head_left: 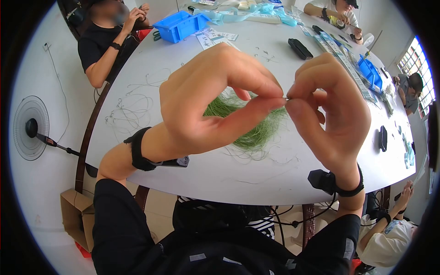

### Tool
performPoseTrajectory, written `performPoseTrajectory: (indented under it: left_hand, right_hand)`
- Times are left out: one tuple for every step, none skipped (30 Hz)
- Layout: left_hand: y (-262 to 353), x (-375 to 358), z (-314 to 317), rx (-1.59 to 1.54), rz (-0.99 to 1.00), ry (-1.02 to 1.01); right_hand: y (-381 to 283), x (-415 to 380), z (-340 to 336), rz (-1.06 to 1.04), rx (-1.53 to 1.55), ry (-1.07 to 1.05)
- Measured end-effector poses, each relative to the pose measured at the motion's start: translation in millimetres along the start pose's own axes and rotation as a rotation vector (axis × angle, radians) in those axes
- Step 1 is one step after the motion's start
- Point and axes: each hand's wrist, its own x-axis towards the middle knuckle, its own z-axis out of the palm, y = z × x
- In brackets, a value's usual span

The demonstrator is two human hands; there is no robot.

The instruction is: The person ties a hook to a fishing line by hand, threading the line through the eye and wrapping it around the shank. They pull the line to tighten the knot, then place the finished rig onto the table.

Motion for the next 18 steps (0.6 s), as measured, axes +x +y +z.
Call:
performPoseTrajectory:
  left_hand:
    - [0,0,0,-0.008,0.008,-0.004]
    - [-1,0,0,-0.015,0.017,-0.008]
    - [-1,0,0,-0.024,0.024,-0.012]
    - [0,0,0,-0.021,0.023,-0.013]
    - [0,0,0,-0.018,0.022,-0.014]
    - [1,0,0,-0.014,0.021,-0.015]
    - [1,0,0,-0.019,0.02,-0.012]
    - [1,-1,0,-0.024,0.019,-0.009]
    - [1,-1,1,-0.03,0.019,-0.006]
    - [1,0,0,-0.031,0.026,-0.004]
    - [1,0,0,-0.032,0.033,-0.002]
    - [1,0,-1,-0.033,0.04,0.001]
    - [1,1,-1,-0.033,0.048,0.003]
    - [1,0,-1,-0.033,0.057,0.007]
    - [1,1,-1,-0.033,0.068,0.009]
    - [1,1,-1,-0.033,0.078,0.011]
    - [1,2,-1,-0.034,0.091,0.013]
    - [0,2,-2,-0.032,0.104,0.011]
  right_hand:
    - [0,-1,0,-0.007,0.005,0.003]
    - [1,-1,1,-0.014,0.009,0.006]
    - [1,-2,1,-0.021,0.011,0.007]
    - [2,-3,1,-0.028,0.012,0.009]
    - [2,-3,1,-0.035,0.011,0.008]
    - [1,-4,2,-0.035,0.013,0.005]
    - [1,-4,2,-0.035,0.014,0.003]
    - [0,-4,2,-0.029,0.018,-0.002]
    - [-1,-4,1,-0.013,0.031,-0.009]
    - [-2,-3,1,0.004,0.044,-0.016]
    - [-4,-3,0,0.03,0.067,-0.025]
    - [-4,-3,0,0.064,0.099,-0.034]
    - [-5,-3,0,0.098,0.131,-0.041]
    - [-5,-4,0,0.138,0.171,-0.047]
    - [-6,-4,0,0.174,0.202,-0.051]
    - [-7,-4,-1,0.211,0.233,-0.054]
    - [-9,-4,-1,0.242,0.254,-0.056]
    - [-10,-4,-1,0.254,0.264,-0.057]
